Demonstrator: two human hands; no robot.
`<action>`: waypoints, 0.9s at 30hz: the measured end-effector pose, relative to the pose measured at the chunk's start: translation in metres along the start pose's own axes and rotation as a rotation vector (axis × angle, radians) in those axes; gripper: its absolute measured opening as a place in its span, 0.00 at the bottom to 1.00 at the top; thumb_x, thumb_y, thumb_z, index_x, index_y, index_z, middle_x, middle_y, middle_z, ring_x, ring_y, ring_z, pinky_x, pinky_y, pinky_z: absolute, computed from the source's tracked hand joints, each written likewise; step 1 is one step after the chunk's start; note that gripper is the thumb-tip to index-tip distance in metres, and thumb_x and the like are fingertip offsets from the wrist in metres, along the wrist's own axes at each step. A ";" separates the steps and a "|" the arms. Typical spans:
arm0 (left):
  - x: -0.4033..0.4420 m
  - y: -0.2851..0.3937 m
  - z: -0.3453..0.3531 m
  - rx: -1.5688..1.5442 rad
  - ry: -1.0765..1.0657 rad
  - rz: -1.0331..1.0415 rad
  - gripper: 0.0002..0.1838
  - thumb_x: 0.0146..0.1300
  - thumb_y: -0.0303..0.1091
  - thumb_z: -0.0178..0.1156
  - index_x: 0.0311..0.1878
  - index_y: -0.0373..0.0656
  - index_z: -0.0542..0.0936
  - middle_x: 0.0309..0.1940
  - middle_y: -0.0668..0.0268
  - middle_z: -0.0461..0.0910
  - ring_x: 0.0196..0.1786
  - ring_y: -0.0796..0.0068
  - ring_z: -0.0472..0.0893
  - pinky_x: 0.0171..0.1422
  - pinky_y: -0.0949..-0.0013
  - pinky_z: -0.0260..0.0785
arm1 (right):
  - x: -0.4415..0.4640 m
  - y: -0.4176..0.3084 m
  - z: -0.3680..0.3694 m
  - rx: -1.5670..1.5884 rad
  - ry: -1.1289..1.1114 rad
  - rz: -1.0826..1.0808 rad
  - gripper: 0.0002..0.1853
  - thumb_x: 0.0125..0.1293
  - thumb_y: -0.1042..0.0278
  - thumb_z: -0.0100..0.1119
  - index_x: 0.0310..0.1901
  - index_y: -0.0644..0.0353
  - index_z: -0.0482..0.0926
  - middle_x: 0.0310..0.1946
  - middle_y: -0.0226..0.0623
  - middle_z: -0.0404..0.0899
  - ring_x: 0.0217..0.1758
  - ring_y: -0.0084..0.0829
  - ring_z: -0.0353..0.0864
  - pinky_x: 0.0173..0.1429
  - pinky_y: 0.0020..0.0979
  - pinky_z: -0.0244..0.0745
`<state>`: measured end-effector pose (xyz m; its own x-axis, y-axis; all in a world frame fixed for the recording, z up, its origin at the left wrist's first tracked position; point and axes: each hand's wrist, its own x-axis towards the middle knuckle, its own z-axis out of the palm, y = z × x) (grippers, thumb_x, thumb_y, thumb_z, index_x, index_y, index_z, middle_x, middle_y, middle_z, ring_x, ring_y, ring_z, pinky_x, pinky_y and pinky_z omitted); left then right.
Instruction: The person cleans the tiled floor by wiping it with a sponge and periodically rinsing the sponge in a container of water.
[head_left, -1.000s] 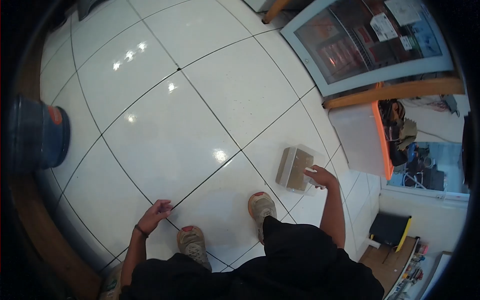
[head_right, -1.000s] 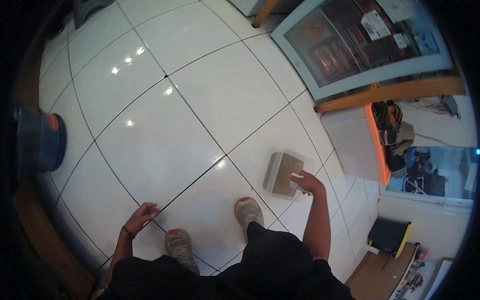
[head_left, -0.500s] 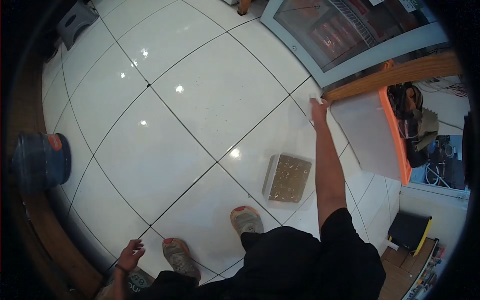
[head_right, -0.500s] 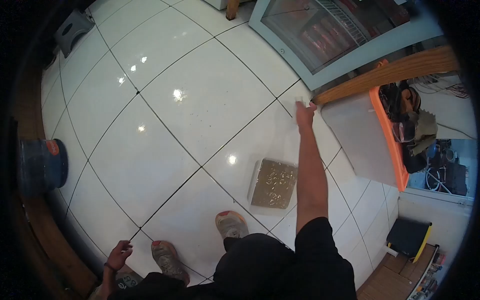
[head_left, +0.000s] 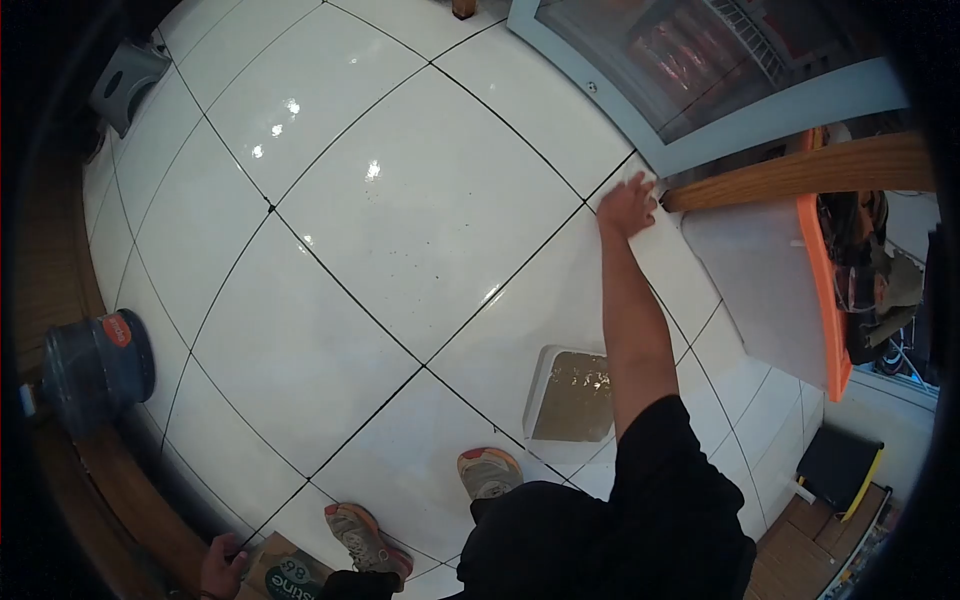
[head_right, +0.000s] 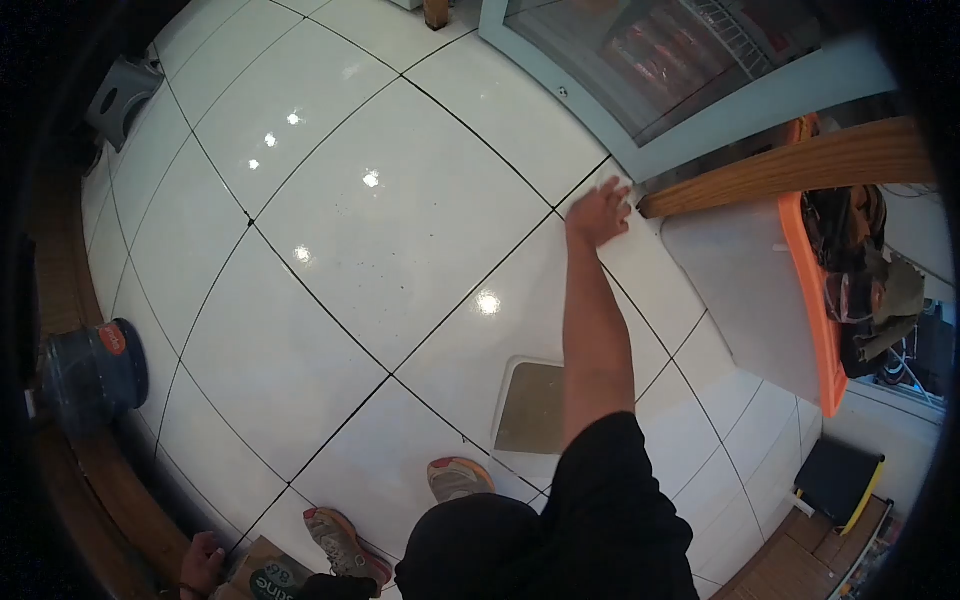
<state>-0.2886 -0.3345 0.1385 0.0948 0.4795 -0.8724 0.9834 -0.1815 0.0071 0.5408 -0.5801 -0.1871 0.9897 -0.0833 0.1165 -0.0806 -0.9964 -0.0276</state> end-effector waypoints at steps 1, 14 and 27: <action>0.000 -0.002 0.003 0.002 -0.008 0.007 0.30 0.70 0.50 0.56 0.66 0.38 0.68 0.48 0.53 0.80 0.48 0.58 0.80 0.52 0.60 0.73 | 0.006 -0.020 0.004 -0.006 0.024 0.034 0.28 0.72 0.56 0.47 0.72 0.48 0.60 0.74 0.39 0.56 0.69 0.44 0.63 0.62 0.51 0.67; -0.015 0.024 0.011 -0.140 0.009 0.039 0.26 0.72 0.47 0.54 0.67 0.41 0.69 0.55 0.55 0.77 0.58 0.57 0.75 0.60 0.58 0.71 | -0.213 -0.120 -0.039 0.468 -0.265 -1.439 0.29 0.61 0.76 0.48 0.66 0.57 0.68 0.74 0.42 0.59 0.73 0.46 0.61 0.68 0.51 0.60; -0.047 -0.074 0.067 -0.448 0.035 -0.161 0.24 0.68 0.42 0.57 0.62 0.39 0.69 0.49 0.60 0.78 0.48 0.71 0.78 0.52 0.66 0.72 | -0.034 -0.174 0.013 0.154 0.091 -0.464 0.25 0.68 0.67 0.45 0.67 0.50 0.68 0.70 0.42 0.64 0.73 0.47 0.61 0.73 0.49 0.58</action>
<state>-0.3760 -0.4012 0.1460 -0.0670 0.5007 -0.8630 0.9552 0.2820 0.0895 0.5226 -0.4035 -0.1992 0.9023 0.3604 0.2367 0.3911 -0.9152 -0.0975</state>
